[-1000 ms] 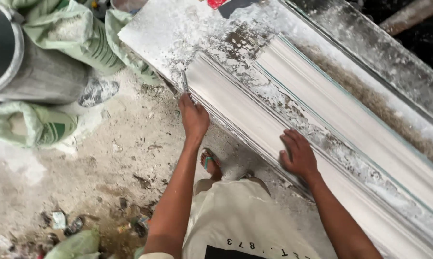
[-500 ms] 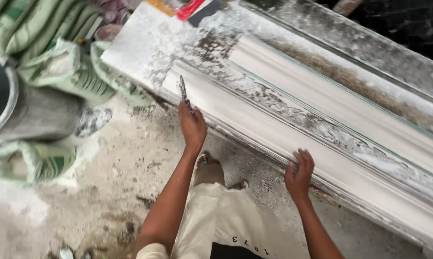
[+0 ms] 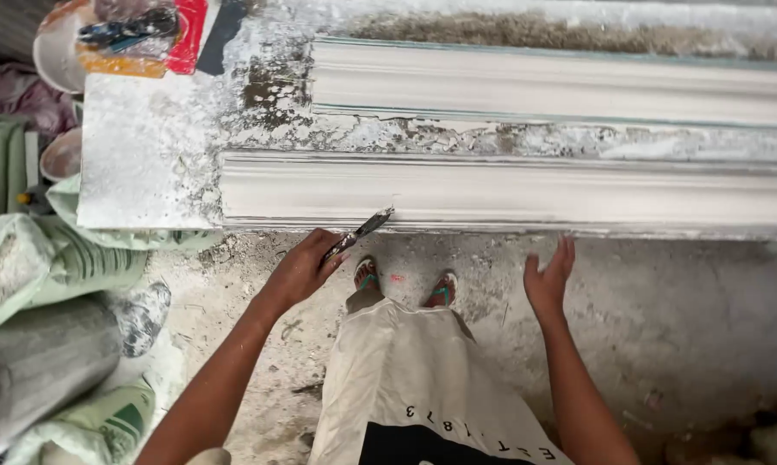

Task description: The person uses a scraper to remove paint or residue from a long, white, grooved molding piece. They repeatedly scrape along the length of the molding, moving back and forth to clear the surface.

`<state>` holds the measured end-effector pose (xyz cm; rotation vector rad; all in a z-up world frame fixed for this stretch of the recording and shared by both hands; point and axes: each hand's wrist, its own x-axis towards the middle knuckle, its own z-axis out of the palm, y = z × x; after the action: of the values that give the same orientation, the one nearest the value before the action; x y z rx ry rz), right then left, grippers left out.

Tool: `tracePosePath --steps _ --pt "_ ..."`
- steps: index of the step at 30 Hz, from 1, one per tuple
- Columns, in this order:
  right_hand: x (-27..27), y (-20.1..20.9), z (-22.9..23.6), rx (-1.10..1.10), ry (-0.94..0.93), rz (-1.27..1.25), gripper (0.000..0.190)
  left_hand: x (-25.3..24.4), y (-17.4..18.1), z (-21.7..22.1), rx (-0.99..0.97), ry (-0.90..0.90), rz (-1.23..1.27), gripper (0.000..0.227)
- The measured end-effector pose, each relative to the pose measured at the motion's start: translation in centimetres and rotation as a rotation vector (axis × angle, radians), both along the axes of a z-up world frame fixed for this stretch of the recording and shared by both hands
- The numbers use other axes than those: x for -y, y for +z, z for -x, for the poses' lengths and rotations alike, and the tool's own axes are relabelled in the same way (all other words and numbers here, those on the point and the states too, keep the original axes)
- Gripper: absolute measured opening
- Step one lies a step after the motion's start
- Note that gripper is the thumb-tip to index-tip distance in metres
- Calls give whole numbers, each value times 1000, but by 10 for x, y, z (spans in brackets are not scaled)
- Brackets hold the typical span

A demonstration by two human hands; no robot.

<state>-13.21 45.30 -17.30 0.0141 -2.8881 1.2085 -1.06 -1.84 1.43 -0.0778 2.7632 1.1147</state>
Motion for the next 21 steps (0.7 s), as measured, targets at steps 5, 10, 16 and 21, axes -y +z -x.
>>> tracePosePath --steps 5,10,16,21 --pt "44 26 21 83 77 -299 78 24 10 25 110 -168 54 38" --pt "49 27 28 253 84 -422 84 61 -19 41 104 -312 107 33" --pt "49 30 28 349 17 -419 84 46 -36 57 63 -408 135 29" --pt "36 24 31 336 93 -464 81 -13 -38 79 34 -394 94 30"
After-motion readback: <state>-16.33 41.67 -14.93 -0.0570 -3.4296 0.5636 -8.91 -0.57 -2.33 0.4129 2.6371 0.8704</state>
